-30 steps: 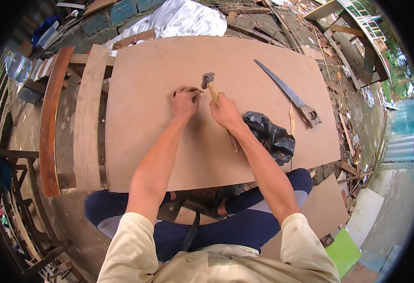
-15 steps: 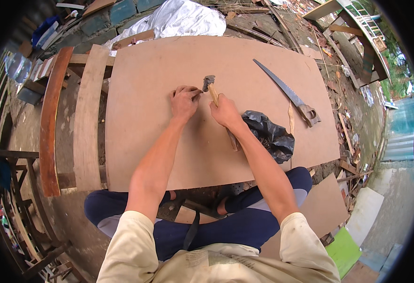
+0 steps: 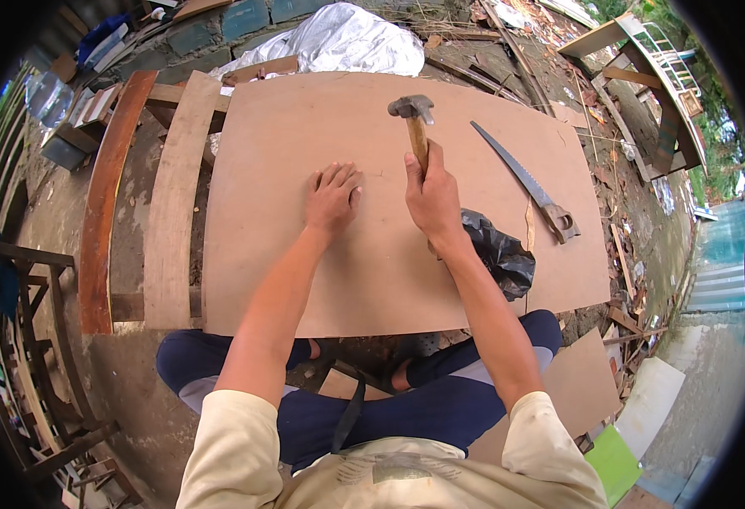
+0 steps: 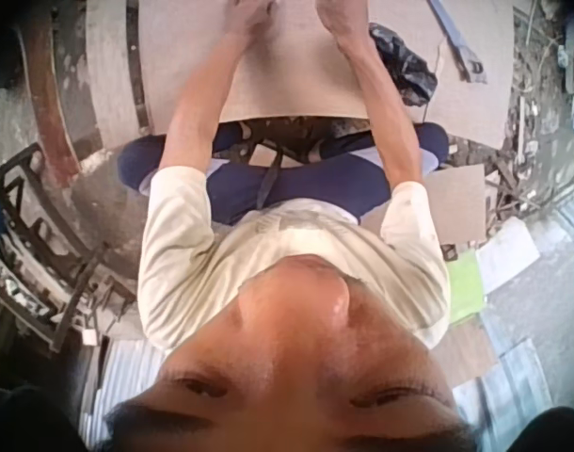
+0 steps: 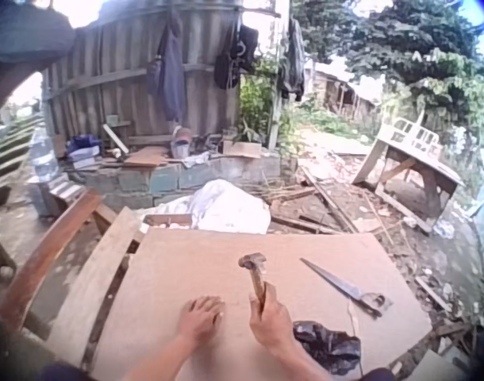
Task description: The person hammers nails into a large flat board using a hammer. They repeatedly pick up nails from a black plastic bag and drive them into the board at various locations.
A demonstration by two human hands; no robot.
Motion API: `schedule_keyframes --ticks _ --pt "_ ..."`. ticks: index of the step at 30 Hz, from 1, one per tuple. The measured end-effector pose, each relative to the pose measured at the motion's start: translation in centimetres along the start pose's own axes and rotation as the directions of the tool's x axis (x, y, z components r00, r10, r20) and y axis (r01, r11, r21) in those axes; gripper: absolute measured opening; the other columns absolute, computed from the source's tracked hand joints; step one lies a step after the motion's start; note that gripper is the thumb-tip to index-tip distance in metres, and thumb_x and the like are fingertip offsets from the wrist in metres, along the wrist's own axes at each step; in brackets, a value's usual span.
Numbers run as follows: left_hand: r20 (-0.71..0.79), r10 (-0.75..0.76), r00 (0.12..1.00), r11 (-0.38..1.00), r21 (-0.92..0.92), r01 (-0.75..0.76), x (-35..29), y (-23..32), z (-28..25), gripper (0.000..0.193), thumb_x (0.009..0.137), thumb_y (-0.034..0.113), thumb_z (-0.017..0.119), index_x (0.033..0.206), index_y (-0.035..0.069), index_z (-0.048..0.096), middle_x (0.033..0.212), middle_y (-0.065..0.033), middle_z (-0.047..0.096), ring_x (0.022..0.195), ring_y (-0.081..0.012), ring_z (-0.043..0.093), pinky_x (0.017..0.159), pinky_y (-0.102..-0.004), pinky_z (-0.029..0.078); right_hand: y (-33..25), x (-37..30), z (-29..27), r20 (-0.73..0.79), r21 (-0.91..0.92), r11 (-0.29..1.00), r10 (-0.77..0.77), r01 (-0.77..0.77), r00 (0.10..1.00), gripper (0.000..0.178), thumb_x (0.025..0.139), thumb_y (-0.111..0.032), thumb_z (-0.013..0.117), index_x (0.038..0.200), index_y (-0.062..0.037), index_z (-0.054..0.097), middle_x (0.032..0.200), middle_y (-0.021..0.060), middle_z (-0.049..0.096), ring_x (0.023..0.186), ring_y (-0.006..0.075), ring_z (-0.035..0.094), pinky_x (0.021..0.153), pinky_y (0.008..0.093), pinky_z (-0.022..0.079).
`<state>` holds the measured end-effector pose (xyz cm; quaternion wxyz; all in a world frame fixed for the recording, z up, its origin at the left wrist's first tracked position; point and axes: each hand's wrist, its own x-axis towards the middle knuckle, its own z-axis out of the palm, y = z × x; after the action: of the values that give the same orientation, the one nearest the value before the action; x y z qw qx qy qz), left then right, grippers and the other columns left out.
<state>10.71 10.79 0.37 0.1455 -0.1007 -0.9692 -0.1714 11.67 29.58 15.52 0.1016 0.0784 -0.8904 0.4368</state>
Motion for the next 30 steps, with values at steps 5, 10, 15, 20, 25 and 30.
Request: schedule_keyframes --ticks 5,10,15,20,25,30 --pt "0.004 -0.023 1.0 1.0 -0.017 0.023 0.6 0.9 -0.2 0.038 0.101 0.029 0.055 0.138 0.021 0.062 0.151 -0.0001 0.054 0.145 -0.0241 0.042 0.121 -0.0527 0.026 7.0 -0.7 3.6 0.193 -0.302 0.945 0.186 -0.121 0.963 0.032 0.107 -0.029 0.052 0.121 -0.0008 0.048 0.076 0.0329 0.064 0.071 0.053 0.064 0.06 0.0582 0.046" --pt "-0.011 -0.026 1.0 0.999 -0.035 0.026 0.1 -0.1 -0.2 0.037 0.101 0.028 0.058 0.137 0.021 0.064 0.15 -0.001 0.055 0.144 -0.0263 0.044 0.12 -0.0533 0.027 0.0 0.5 0.9 0.072 -0.091 0.991 0.105 -0.099 0.992 0.03 0.106 -0.026 0.051 0.119 0.0004 0.046 0.074 0.0338 0.064 0.072 0.0545 0.064 0.063 0.0615 0.047" --pt "-0.019 -0.02 1.0 0.999 -0.043 0.019 0.3 0.5 0.0 0.037 0.1 0.028 0.059 0.135 0.02 0.066 0.149 -0.0002 0.056 0.143 -0.0253 0.044 0.12 -0.0522 0.027 5.0 -1.6 4.1 -0.008 -0.163 0.985 0.051 -0.052 0.999 0.03 0.106 -0.025 0.051 0.118 0.001 0.045 0.07 0.0318 0.064 0.069 0.0541 0.064 0.062 0.0609 0.049" --pt "-0.024 -0.032 0.999 0.999 -0.009 0.032 0.1 -0.3 0.1 0.038 0.099 0.028 0.059 0.136 0.02 0.065 0.149 -0.0007 0.056 0.143 -0.0254 0.045 0.121 -0.0525 0.026 3.8 -0.2 2.7 0.172 -0.222 0.951 0.256 -0.216 0.951 0.032 0.107 -0.029 0.05 0.111 0.0026 0.048 0.079 0.0354 0.065 0.077 0.0552 0.064 0.067 0.0607 0.047" --pt "-0.013 -0.03 0.999 0.999 -0.029 0.03 0.2 0.0 -0.2 0.039 0.1 0.029 0.057 0.137 0.02 0.064 0.151 -0.001 0.055 0.144 -0.0253 0.044 0.121 -0.0524 0.026 -1.2 -0.6 0.4 -0.002 0.079 0.983 0.165 -0.164 0.986 0.034 0.106 -0.032 0.048 0.117 -0.0001 0.047 0.085 0.0351 0.066 0.085 0.0554 0.065 0.078 0.0631 0.049" --pt "-0.008 -0.021 1.0 0.999 -0.042 0.02 0.8 0.7 -0.2 0.039 0.1 0.028 0.057 0.137 0.02 0.064 0.15 -0.0006 0.055 0.144 -0.0253 0.044 0.121 -0.0522 0.026 9.5 -2.4 5.0 0.154 -0.291 0.932 0.266 -0.214 0.951 0.036 0.105 -0.033 0.051 0.11 0.0024 0.047 0.082 0.0378 0.064 0.083 0.0581 0.064 0.073 0.0623 0.049"
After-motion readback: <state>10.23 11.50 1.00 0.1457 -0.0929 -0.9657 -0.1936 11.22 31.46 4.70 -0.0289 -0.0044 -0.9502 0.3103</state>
